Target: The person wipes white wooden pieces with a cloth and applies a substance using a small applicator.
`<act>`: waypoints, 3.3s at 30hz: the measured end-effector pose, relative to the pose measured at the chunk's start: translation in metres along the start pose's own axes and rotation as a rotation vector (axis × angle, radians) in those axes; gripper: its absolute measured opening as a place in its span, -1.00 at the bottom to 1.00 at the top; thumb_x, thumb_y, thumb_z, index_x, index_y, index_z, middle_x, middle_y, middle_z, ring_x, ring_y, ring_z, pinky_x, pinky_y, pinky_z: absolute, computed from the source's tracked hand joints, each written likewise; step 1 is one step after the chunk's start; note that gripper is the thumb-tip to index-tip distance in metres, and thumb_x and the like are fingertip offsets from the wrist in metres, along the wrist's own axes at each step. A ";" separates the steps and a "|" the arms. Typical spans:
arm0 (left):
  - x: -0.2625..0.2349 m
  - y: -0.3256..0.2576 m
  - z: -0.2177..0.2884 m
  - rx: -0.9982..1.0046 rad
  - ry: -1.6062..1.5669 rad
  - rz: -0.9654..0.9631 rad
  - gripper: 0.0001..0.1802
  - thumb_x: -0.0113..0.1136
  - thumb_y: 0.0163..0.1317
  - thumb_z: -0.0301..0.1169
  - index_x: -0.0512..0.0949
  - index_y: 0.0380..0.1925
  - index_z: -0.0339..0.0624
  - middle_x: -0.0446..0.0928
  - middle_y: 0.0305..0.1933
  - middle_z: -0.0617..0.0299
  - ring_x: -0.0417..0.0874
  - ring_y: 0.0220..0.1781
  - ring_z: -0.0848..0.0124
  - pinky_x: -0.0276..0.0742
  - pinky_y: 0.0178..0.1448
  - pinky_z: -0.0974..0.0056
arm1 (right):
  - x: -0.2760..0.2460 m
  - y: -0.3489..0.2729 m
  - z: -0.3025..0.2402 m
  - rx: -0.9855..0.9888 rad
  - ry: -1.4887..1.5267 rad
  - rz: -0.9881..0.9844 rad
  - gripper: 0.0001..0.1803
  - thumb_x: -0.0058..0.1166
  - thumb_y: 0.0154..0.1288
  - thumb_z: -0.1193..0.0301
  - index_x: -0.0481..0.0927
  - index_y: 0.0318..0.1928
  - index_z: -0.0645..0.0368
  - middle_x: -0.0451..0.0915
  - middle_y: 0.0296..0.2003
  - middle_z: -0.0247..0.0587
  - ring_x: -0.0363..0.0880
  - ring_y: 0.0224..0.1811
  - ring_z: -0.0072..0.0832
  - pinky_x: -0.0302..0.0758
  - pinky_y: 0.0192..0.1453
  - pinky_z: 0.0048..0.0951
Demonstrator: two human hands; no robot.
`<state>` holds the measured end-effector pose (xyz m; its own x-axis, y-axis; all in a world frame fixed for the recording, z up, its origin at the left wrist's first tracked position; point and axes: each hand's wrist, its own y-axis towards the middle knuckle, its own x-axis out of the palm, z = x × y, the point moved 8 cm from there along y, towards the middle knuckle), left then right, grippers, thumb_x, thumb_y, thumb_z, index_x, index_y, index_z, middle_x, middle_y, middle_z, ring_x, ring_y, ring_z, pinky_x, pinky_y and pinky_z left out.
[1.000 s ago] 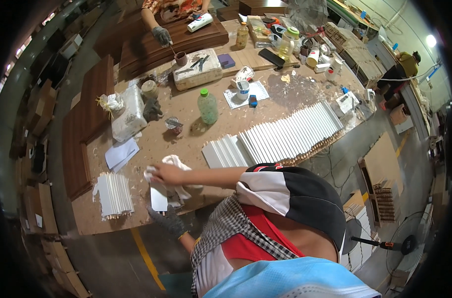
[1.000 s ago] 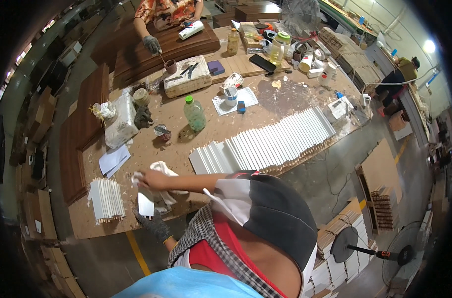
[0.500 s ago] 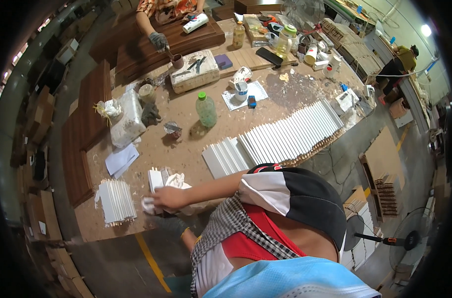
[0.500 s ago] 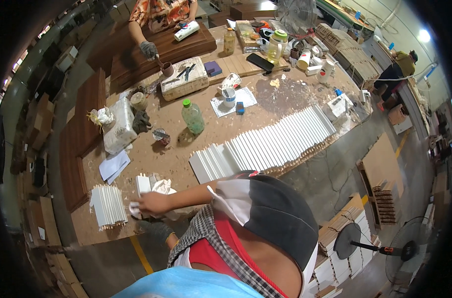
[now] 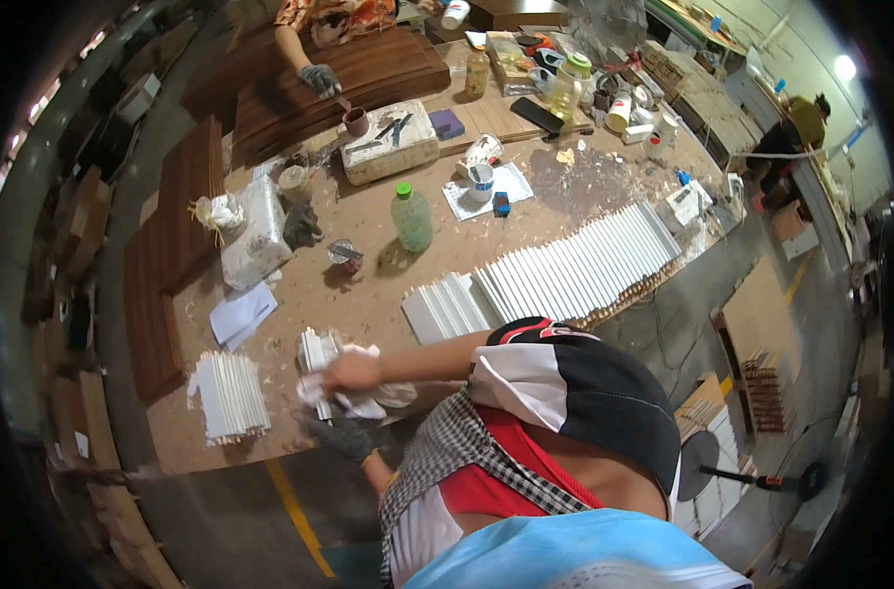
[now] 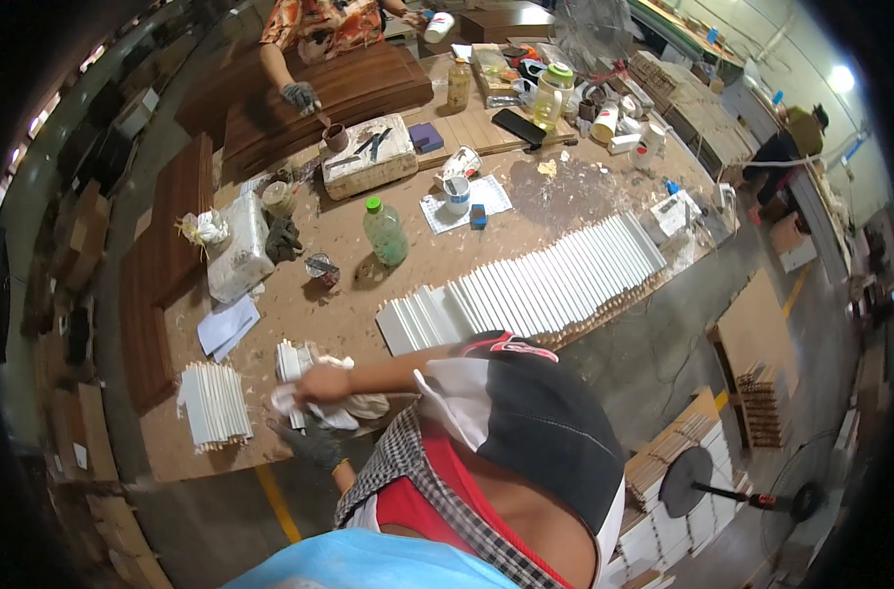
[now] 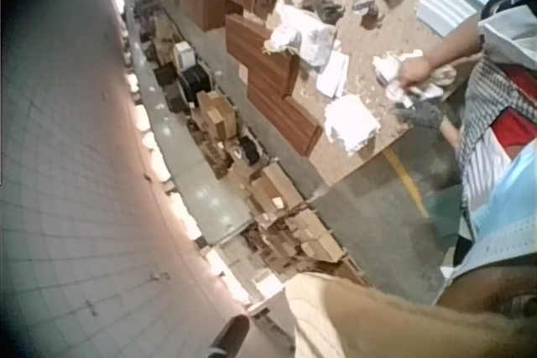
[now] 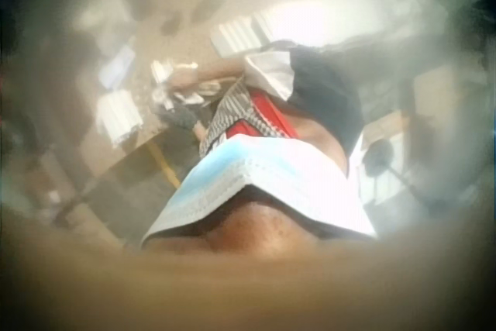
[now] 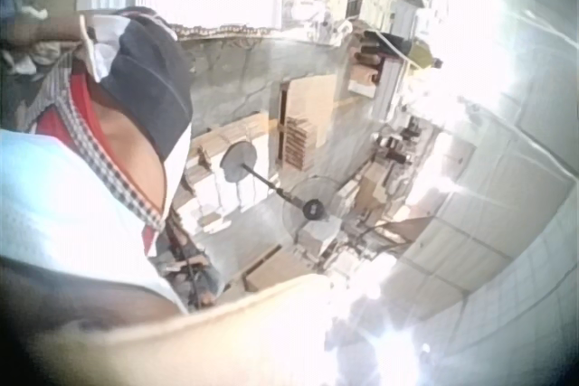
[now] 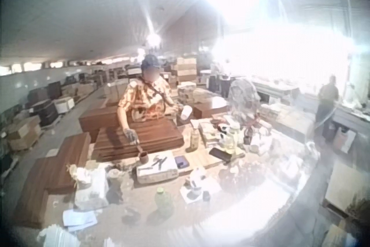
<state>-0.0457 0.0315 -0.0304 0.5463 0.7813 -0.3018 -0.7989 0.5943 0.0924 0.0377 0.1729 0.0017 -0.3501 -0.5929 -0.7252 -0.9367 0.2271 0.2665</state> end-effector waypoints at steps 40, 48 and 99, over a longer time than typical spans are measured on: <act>0.020 -0.026 -0.017 -0.352 -0.833 0.024 -0.34 0.39 0.22 -0.43 0.35 0.29 -0.32 0.47 0.15 0.00 0.53 0.10 0.16 0.62 0.17 0.04 | -0.002 0.005 0.053 0.219 0.111 0.084 -0.79 0.13 0.29 0.41 0.67 -0.13 0.23 0.33 0.42 -0.06 0.31 0.43 -0.06 0.29 0.46 -0.14; 0.009 -0.014 0.021 0.052 0.532 -0.041 -0.16 0.45 0.16 -0.38 0.25 0.37 -0.48 0.39 0.37 -0.13 0.44 0.35 0.15 0.31 0.45 0.11 | -0.031 -0.055 -0.017 -0.057 0.107 0.284 -0.83 0.10 0.31 0.36 0.57 -0.22 0.21 0.56 -0.29 0.01 0.55 -0.19 0.05 0.48 -0.07 -0.02; -0.160 0.114 0.109 0.403 0.605 0.022 -0.08 0.41 0.17 -0.01 0.26 0.45 -0.11 0.44 0.34 -0.16 0.45 0.38 0.00 0.36 0.42 0.05 | -0.202 -0.150 -0.016 0.438 1.078 0.599 -0.36 -0.06 0.40 0.14 0.41 0.28 0.42 0.61 0.06 0.05 0.60 0.15 -0.24 0.52 0.24 -0.26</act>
<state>-0.1969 -0.0053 0.1321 0.2035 0.6212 -0.7568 -0.5898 0.6947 0.4116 0.2492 0.2456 0.1184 -0.7296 -0.5834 0.3568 -0.6266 0.7793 -0.0070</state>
